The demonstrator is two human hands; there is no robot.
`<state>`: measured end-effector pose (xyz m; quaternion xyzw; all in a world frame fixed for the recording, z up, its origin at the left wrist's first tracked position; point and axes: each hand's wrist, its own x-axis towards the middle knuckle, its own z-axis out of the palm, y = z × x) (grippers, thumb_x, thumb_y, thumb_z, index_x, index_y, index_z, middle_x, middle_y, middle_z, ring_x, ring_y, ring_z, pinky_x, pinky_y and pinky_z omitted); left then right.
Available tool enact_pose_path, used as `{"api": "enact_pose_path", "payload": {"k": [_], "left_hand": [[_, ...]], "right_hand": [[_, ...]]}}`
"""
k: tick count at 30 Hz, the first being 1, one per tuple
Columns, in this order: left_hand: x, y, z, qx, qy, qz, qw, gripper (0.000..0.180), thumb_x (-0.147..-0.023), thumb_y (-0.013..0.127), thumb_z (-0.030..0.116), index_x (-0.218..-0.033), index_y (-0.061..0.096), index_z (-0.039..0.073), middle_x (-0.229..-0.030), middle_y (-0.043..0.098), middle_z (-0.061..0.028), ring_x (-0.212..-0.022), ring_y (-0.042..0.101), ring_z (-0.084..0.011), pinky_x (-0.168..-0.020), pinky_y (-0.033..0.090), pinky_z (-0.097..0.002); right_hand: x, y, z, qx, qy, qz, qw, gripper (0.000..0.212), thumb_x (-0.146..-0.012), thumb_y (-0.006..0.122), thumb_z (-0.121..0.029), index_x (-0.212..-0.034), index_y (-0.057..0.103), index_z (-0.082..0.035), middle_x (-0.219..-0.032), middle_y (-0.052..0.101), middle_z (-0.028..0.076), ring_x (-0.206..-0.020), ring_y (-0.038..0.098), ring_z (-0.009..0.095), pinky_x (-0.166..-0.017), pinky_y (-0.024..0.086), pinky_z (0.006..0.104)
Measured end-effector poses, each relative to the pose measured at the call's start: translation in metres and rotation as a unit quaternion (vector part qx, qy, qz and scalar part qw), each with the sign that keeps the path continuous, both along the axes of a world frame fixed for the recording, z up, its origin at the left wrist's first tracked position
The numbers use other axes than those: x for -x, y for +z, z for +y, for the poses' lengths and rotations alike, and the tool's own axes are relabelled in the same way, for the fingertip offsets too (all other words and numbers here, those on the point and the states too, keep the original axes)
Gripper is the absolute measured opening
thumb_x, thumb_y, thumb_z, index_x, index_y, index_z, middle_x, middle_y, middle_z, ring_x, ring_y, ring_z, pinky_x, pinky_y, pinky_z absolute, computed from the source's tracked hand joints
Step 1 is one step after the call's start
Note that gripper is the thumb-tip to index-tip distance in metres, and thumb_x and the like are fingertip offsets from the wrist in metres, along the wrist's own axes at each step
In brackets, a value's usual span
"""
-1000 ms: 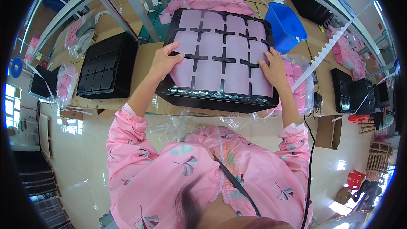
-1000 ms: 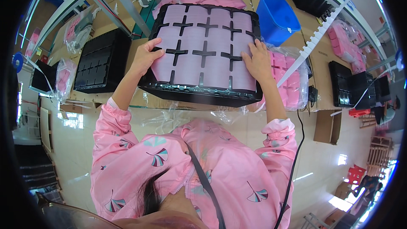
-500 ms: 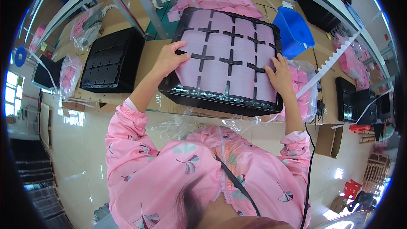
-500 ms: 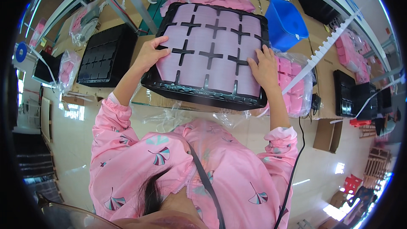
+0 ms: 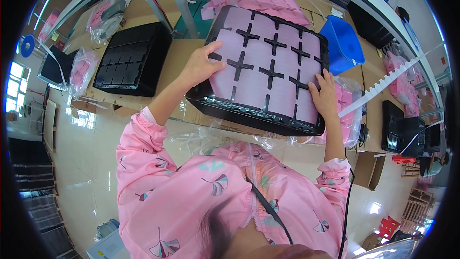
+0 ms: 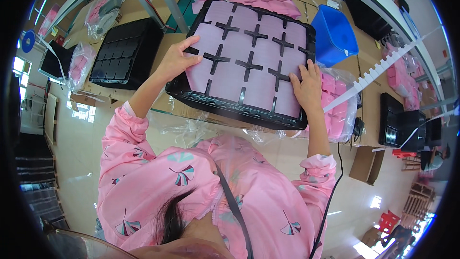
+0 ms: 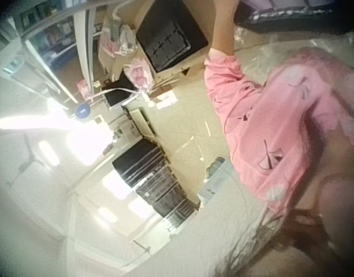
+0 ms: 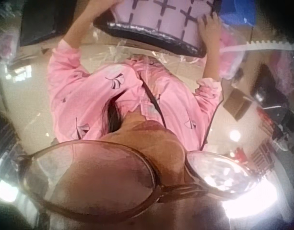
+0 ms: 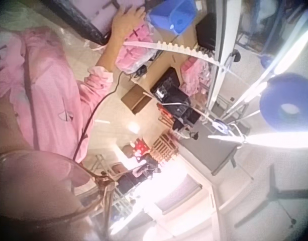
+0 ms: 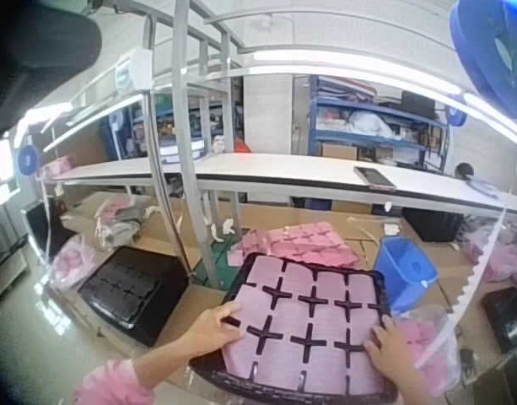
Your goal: Peeling adhesive strips and attaching foam grids to black plastic trays.
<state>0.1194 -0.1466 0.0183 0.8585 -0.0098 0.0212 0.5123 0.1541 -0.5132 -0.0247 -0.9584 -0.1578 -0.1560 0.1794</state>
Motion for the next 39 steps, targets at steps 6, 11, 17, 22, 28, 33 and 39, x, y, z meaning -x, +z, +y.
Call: {"api": "enact_pose_path", "payload": {"k": [6,11,17,22,28,33,39], "left_hand": [[-0.006,0.006,-0.001,-0.020,0.003,-0.007,1.000,0.058,-0.073,0.065,0.005,-0.126,0.044,0.000,-0.097,0.061,-0.0090,-0.072,0.058,-0.0095,-0.067,0.047,-0.0226],[-0.010,0.009,-0.001,-0.012,-0.019,0.090,0.996,0.058,-0.073,0.066,0.008,-0.126,0.044,0.001,-0.100,0.060,-0.0115,-0.078,0.058,-0.0126,-0.071,0.046,-0.0255],[-0.006,0.007,0.009,-0.130,-0.012,-0.010,0.991,0.059,-0.071,0.066,0.022,-0.123,0.047,0.001,-0.111,0.056,-0.0171,-0.088,0.058,-0.0230,-0.079,0.045,-0.0312],[-0.009,0.007,0.013,-0.290,0.038,-0.135,0.947,0.050,-0.077,0.061,0.031,-0.116,0.052,0.000,-0.125,0.047,-0.0175,-0.104,0.052,-0.0313,-0.089,0.042,-0.0362],[-0.051,0.000,-0.007,-0.340,-0.092,-0.267,0.897,0.054,-0.087,0.045,0.042,-0.113,0.050,-0.004,-0.126,0.044,-0.0197,-0.114,0.043,-0.0329,-0.094,0.035,-0.0423],[-0.082,0.001,-0.028,-0.387,-0.150,-0.122,0.901,0.076,-0.088,0.025,0.060,-0.129,0.037,-0.003,-0.137,0.032,-0.0190,-0.128,0.029,-0.0316,-0.104,0.019,-0.0514],[-0.105,-0.016,-0.025,-0.435,-0.144,-0.105,0.883,0.078,-0.088,0.024,0.061,-0.128,0.037,-0.004,-0.136,0.034,-0.0201,-0.127,0.031,-0.0316,-0.104,0.023,-0.0442]], "right_hand": [[0.002,0.002,0.003,0.004,0.001,0.002,1.000,0.041,-0.082,0.057,-0.027,-0.111,0.055,0.002,-0.130,0.040,0.024,-0.121,0.033,0.043,-0.101,0.027,0.0454],[0.002,0.001,0.003,0.001,0.000,-0.002,1.000,0.040,-0.083,0.056,-0.027,-0.110,0.055,0.002,-0.130,0.040,0.024,-0.121,0.033,0.043,-0.101,0.028,0.0452],[0.002,0.001,0.003,-0.005,0.000,-0.001,1.000,0.040,-0.083,0.057,-0.028,-0.110,0.055,0.001,-0.130,0.040,0.024,-0.121,0.033,0.042,-0.101,0.028,0.0448],[0.000,0.006,0.003,-0.014,-0.002,0.010,1.000,0.042,-0.083,0.055,-0.030,-0.111,0.054,0.003,-0.129,0.041,0.024,-0.121,0.034,0.041,-0.100,0.028,0.0441],[-0.028,0.008,0.012,-0.008,0.047,-0.052,0.997,0.045,-0.085,0.053,-0.030,-0.114,0.050,0.004,-0.126,0.044,0.023,-0.120,0.037,0.037,-0.098,0.029,0.0453],[-0.061,0.012,0.026,0.031,0.049,-0.022,0.998,0.046,-0.087,0.047,-0.034,-0.114,0.050,0.003,-0.123,0.047,0.020,-0.118,0.039,0.034,-0.098,0.030,0.0453],[-0.089,0.000,0.042,0.075,0.054,0.011,0.996,0.051,-0.089,0.039,-0.040,-0.117,0.049,0.002,-0.125,0.045,0.020,-0.120,0.039,0.032,-0.099,0.029,0.0446]]}}
